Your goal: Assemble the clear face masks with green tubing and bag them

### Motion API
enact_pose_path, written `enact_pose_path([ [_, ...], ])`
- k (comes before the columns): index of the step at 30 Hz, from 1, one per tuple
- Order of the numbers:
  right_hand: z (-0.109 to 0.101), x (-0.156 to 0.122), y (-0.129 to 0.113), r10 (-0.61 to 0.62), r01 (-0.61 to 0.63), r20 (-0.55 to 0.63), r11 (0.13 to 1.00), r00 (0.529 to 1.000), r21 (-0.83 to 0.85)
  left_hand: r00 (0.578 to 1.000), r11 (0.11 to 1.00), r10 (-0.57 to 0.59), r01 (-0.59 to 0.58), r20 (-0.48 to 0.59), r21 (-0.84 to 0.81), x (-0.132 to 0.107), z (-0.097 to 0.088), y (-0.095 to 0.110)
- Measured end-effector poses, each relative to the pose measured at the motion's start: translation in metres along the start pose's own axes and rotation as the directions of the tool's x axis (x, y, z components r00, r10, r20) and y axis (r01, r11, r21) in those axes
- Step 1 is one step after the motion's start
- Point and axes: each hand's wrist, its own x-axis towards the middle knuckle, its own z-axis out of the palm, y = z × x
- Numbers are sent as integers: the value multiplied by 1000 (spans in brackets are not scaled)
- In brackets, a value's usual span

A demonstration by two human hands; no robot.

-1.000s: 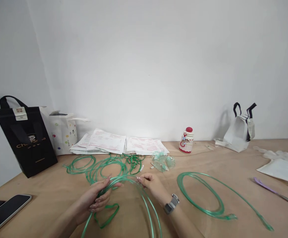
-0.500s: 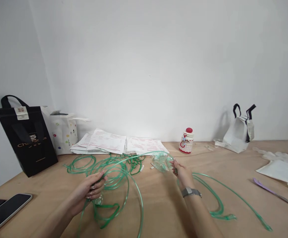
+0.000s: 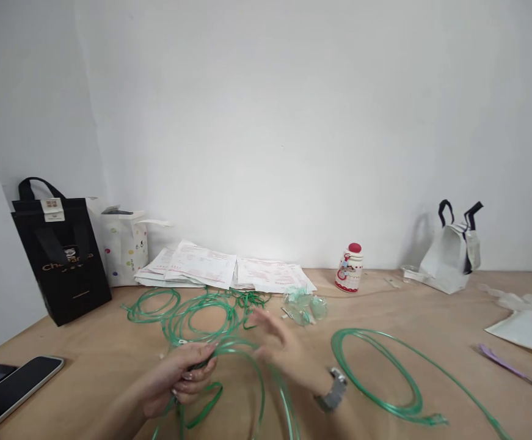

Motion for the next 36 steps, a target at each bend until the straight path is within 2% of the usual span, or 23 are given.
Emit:
enact_pose_path([
  [1, 14, -1, 2, 75, -79, 90, 995, 993, 52, 1000, 1000, -1, 1, -4, 6, 2, 2, -3],
  [4, 39, -2, 8, 289, -318, 155, 923, 945, 216, 1000, 1000, 6, -6, -20, 14, 5, 2, -8],
  [6, 38, -2, 11, 357, -396, 181, 877, 916, 272, 999, 1000, 6, -6, -32, 12, 6, 0, -8],
  [8, 27, -1, 12, 379, -428, 207, 847, 902, 316, 999, 1000, 9, -9, -53, 4, 7, -3, -8],
  [13, -2, 4, 15, 363, -408, 186, 791, 913, 455, 987, 997, 56, -62, -149, -35, 8, -3, -10],
  [16, -10, 6, 17, 344, -368, 145, 778, 928, 509, 965, 986, 122, -144, -231, -81, 12, -2, -13],
  [19, -16, 6, 15, 324, -324, 100, 769, 941, 551, 952, 971, 154, -195, -264, -135, 17, -3, -17],
  [23, -20, 5, 7, 298, -264, 44, 757, 953, 598, 977, 981, 100, -128, -186, -145, 14, 3, -21],
  [26, -21, 5, 4, 271, -222, 12, 759, 962, 612, 999, 996, -7, 4, -31, -84, 2, 11, -17],
  [29, -16, 3, 5, 265, -235, 39, 767, 963, 597, 991, 996, -82, 86, 107, -33, -6, 14, -9],
  [34, 7, 0, 6, 311, -371, 202, 763, 929, 530, 995, 964, -102, 94, -16, -250, 5, 3, -5],
  [36, 13, -1, 6, 312, -395, 242, 749, 919, 532, 997, 953, -58, 43, -43, -302, 10, -1, -6],
])
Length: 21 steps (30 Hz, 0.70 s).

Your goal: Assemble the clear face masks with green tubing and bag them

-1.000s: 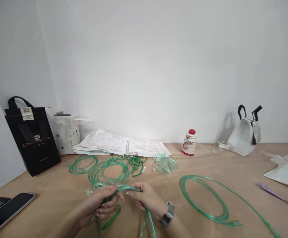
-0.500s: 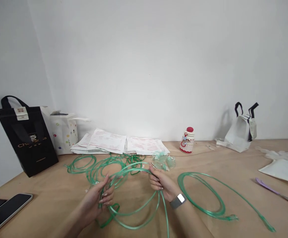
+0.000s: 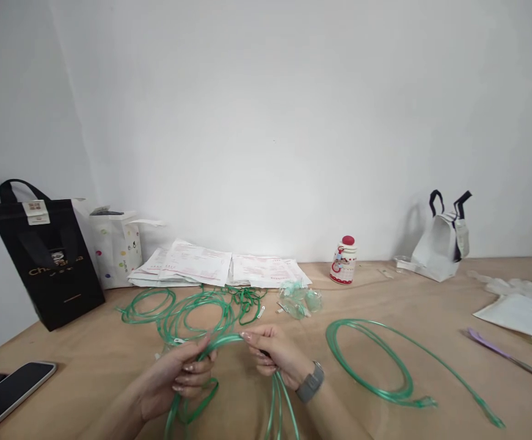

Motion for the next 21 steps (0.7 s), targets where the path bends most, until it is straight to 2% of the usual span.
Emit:
enact_pose_path([
  [3, -2, 1, 0, 2, -4, 40, 999, 999, 47, 983, 981, 174, -178, -49, -75, -1, -1, 7],
  [6, -9, 1, -3, -60, 55, 35, 991, 998, 118, 939, 927, 325, -340, -114, -157, -8, 1, 20],
  [9, -10, 1, -2, -112, 108, 10, 977, 994, 185, 889, 870, 420, -451, -182, -200, -13, 2, 28],
  [12, -5, 6, 3, -151, 149, -11, 954, 988, 260, 832, 816, 496, -544, -248, -194, -10, 1, 25],
  [14, -2, 10, 7, -204, 207, -45, 926, 978, 316, 804, 800, 519, -576, -289, -167, -4, 3, 16],
  [18, -6, 19, 14, -329, 367, -162, 841, 930, 398, 789, 811, 508, -573, -346, -115, 10, 11, -9],
  [21, -12, 21, 13, -378, 436, -219, 792, 900, 428, 824, 847, 459, -519, -332, -115, 15, 18, -24],
])
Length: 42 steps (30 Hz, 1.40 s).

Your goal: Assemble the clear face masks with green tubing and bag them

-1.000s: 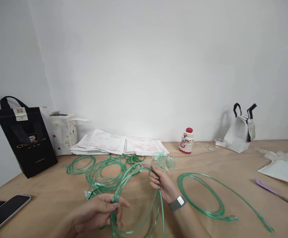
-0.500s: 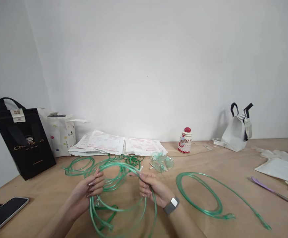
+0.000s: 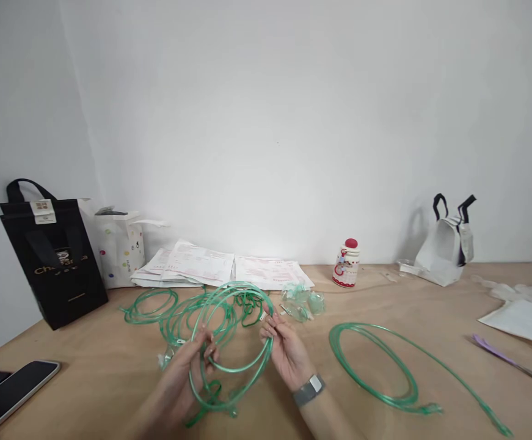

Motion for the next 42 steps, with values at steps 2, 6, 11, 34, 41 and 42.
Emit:
enact_pose_path([
  [2, 1, -1, -3, 5, -5, 1, 1000, 1000, 14, 998, 998, -60, 60, 27, -5, -1, 0, -5],
  [6, 8, -8, -4, 155, -155, 48, 988, 987, -16, 991, 991, -122, 125, 50, -49, 3, -6, -2],
  [11, 7, -10, -4, 287, -284, 77, 958, 955, -42, 962, 965, -252, 259, 108, -51, 6, -9, 17],
  [34, -5, -8, 1, 119, -119, 9, 993, 993, 12, 980, 967, -197, 195, 9, -163, -2, 1, 13],
  [41, 18, -15, 5, 75, -85, -68, 984, 995, -156, 991, 988, -103, 112, 86, -103, -1, -6, 19],
  [42, 20, -15, 7, 53, -69, -96, 982, 994, -176, 995, 994, -63, 70, 83, -86, -1, -7, 20],
])
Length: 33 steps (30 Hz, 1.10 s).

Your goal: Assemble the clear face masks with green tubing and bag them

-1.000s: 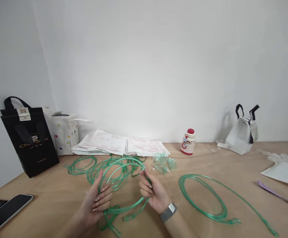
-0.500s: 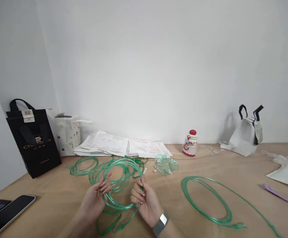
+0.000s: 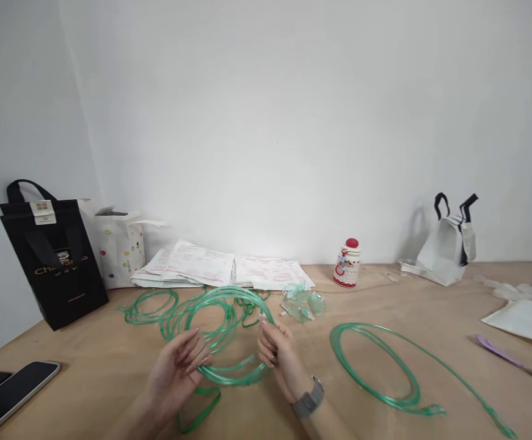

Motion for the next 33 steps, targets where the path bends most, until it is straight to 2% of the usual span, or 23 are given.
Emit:
enact_pose_path([
  [4, 0, 2, 11, -14, 11, -130, 1000, 991, -22, 993, 989, 121, -120, 0, 88, -2, 1, -3],
  [8, -6, 5, 22, 122, -116, -169, 992, 978, 47, 989, 979, 145, -141, -13, 145, -6, 1, -17],
  [14, -26, 14, 32, 192, -176, -91, 972, 977, 152, 958, 949, 227, -177, -176, 261, 6, -10, -39],
  [18, -32, 15, 23, 180, -174, -15, 967, 984, 184, 913, 888, 341, -233, -226, 397, 8, -12, -37],
  [19, -32, 14, 19, 167, -163, -3, 967, 986, 195, 895, 852, 395, -274, -206, 446, 5, -11, -35],
  [20, -31, 14, 15, 153, -151, 6, 967, 988, 206, 878, 799, 453, -323, -155, 507, 1, -9, -32],
  [21, -30, 13, 11, 138, -138, 15, 966, 990, 217, 858, 708, 512, -387, -51, 590, -3, -7, -29],
  [22, -29, 12, 8, 126, -128, 26, 966, 992, 226, 829, 519, 535, -473, 161, 712, -7, -5, -28],
  [23, -27, 11, 6, 116, -121, 37, 964, 993, 235, 808, 339, 465, -540, 362, 770, -10, -4, -28],
  [24, -25, 10, 4, 109, -118, 49, 963, 993, 242, 783, 178, 354, -593, 512, 785, -11, -3, -29],
  [25, -22, 9, 3, 105, -117, 62, 962, 993, 247, 767, 63, 241, -623, 594, 779, -11, -3, -32],
  [26, -20, 8, 3, 104, -120, 76, 961, 992, 250, 773, 15, 171, -622, 611, 783, -10, -4, -36],
  [27, -17, 7, 3, 103, -122, 90, 960, 991, 251, 797, 7, 147, -593, 586, 805, -8, -6, -41],
  [30, -5, 3, 5, 79, -106, 113, 960, 990, 260, 887, 80, 203, -438, 415, 896, -3, -11, -53],
  [33, 7, -2, 6, 33, -59, 96, 957, 995, 284, 919, 138, 249, -346, 306, 928, -1, -14, -57],
])
